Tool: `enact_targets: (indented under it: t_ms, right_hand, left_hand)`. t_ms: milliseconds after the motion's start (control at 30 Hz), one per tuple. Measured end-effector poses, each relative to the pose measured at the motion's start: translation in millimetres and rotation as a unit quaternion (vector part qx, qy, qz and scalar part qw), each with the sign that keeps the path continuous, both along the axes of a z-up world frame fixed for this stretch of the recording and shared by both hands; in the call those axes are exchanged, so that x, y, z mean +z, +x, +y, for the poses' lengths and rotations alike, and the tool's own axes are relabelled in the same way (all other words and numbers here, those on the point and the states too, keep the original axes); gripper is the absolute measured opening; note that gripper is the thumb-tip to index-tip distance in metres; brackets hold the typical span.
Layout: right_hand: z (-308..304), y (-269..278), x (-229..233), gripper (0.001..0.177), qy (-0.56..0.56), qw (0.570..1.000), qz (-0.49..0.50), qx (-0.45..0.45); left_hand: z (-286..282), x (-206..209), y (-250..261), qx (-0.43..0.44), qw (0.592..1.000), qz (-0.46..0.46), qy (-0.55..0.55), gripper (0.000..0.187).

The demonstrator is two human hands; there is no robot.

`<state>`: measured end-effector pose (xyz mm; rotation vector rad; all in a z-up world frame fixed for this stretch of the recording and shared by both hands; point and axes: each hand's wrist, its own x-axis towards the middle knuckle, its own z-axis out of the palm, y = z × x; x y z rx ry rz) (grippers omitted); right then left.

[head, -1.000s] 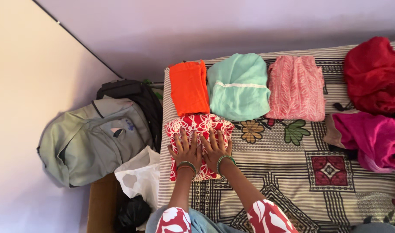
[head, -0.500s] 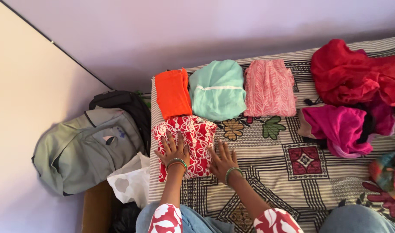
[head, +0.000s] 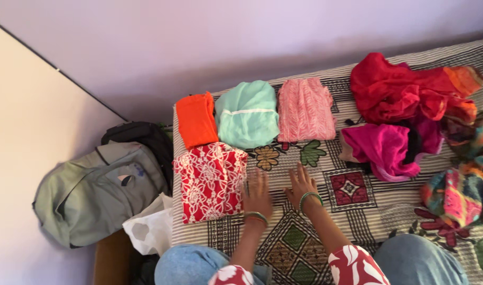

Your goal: The person sits on a bed and folds several pieces of clothing one by one, including a red patterned top, a pink garment, a black item, and a multicolored patchwork cloth. Each item is smoothed, folded into a compact rectangle, and placed in a growing stack on the bed.

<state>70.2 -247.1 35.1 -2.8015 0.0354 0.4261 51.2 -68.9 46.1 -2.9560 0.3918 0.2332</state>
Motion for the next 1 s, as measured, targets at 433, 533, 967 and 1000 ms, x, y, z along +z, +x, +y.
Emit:
enact_targets:
  t_ms: [433,533,967,1000]
  right_hand:
    - [-62,-20,-14,0.089,-0.086,0.988,0.126,-0.030]
    - [-57,-20,-15,0.092,-0.105,0.981,0.163,-0.034]
    - [-111,27,-7,0.057,-0.039,0.945,-0.249,-0.209]
    - [-119,30,-8,0.060,-0.084,0.937,-0.246,-0.233]
  left_hand:
    - [-65,-3,-17,0.018,0.954,0.264,-0.140,0.117]
    - [-63,-8,-13,0.014,0.945,0.294,-0.145,0.131]
    - [-61,-26,-5,0.010,0.933,0.328,-0.146,0.137]
    - [-61,-26,-4,0.012,0.931,0.335,-0.143,0.137]
